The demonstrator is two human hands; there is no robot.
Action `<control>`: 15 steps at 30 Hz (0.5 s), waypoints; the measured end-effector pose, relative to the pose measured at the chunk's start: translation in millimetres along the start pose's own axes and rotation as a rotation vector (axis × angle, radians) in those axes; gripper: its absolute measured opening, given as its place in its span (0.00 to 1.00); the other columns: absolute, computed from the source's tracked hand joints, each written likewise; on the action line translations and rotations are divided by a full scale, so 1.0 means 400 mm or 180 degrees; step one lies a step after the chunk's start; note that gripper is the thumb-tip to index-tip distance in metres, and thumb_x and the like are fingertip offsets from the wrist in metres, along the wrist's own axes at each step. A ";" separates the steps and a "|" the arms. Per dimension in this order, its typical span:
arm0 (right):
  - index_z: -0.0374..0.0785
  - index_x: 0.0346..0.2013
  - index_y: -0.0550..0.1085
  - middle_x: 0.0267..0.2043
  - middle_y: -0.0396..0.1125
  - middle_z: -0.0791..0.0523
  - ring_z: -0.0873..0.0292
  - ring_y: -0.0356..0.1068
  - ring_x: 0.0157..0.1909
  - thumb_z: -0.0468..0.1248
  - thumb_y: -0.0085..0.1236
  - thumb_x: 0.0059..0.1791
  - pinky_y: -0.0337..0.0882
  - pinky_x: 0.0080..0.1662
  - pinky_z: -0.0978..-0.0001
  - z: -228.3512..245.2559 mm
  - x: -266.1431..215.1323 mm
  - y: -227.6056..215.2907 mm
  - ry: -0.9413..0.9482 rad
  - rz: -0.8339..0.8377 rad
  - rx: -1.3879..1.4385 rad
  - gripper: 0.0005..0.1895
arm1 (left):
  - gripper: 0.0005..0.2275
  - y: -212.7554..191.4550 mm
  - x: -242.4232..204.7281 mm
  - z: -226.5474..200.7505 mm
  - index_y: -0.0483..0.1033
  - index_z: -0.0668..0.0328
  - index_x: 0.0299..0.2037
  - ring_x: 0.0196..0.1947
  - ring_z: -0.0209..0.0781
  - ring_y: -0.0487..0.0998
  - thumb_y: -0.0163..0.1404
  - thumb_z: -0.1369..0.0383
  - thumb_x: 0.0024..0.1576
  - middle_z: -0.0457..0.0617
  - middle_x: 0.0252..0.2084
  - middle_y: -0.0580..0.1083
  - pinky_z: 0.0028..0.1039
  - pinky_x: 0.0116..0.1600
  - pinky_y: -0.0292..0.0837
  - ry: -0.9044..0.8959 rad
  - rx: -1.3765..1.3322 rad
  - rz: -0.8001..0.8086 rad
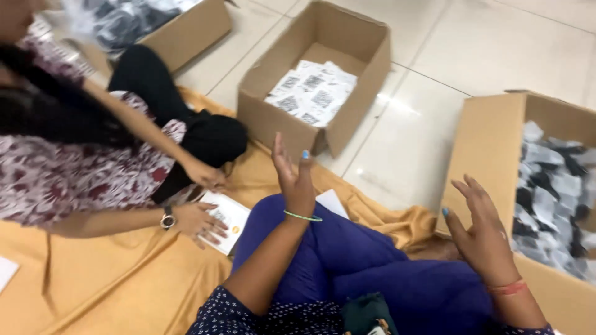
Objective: The person packs electronic chargers and cables into individual boxes and applies product labels.
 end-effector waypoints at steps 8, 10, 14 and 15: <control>0.38 0.67 0.62 0.71 0.56 0.45 0.41 0.56 0.72 0.38 0.59 0.49 0.59 0.68 0.54 0.603 0.191 0.565 -0.1866 0.1761 0.1219 0.32 | 0.31 -0.534 -0.056 0.030 0.50 0.61 0.75 0.69 0.51 0.63 0.49 0.71 0.62 0.59 0.71 0.60 0.35 0.73 0.55 -0.0704 0.1229 -0.1040; 0.38 0.70 0.58 0.73 0.53 0.43 0.40 0.54 0.73 0.39 0.58 0.50 0.58 0.69 0.54 0.661 0.175 0.770 -0.1875 0.2215 0.1434 0.35 | 0.33 -0.602 -0.090 0.043 0.48 0.60 0.75 0.68 0.50 0.63 0.49 0.72 0.60 0.59 0.71 0.59 0.34 0.71 0.57 -0.0892 0.1082 -0.1283; 0.35 0.74 0.44 0.75 0.42 0.37 0.38 0.49 0.73 0.44 0.62 0.47 0.56 0.68 0.56 0.693 0.149 1.015 -0.1131 0.2871 0.0827 0.49 | 0.38 -0.704 -0.147 0.161 0.39 0.54 0.75 0.66 0.46 0.62 0.49 0.73 0.56 0.54 0.73 0.51 0.34 0.66 0.63 -0.1897 0.0397 -0.2059; 0.34 0.74 0.39 0.76 0.38 0.36 0.38 0.47 0.73 0.45 0.64 0.46 0.56 0.68 0.56 0.695 0.146 1.045 -0.0860 0.3147 0.0529 0.55 | 0.39 -0.731 -0.165 0.210 0.39 0.53 0.75 0.66 0.46 0.63 0.50 0.74 0.55 0.55 0.72 0.52 0.34 0.65 0.65 -0.2269 0.0383 -0.2184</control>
Point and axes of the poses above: each hand's wrist, its own x-axis towards the middle knuckle, its own y-axis out of the palm, z = x × y, the point moved 2 cm from there along x, towards the middle knuckle
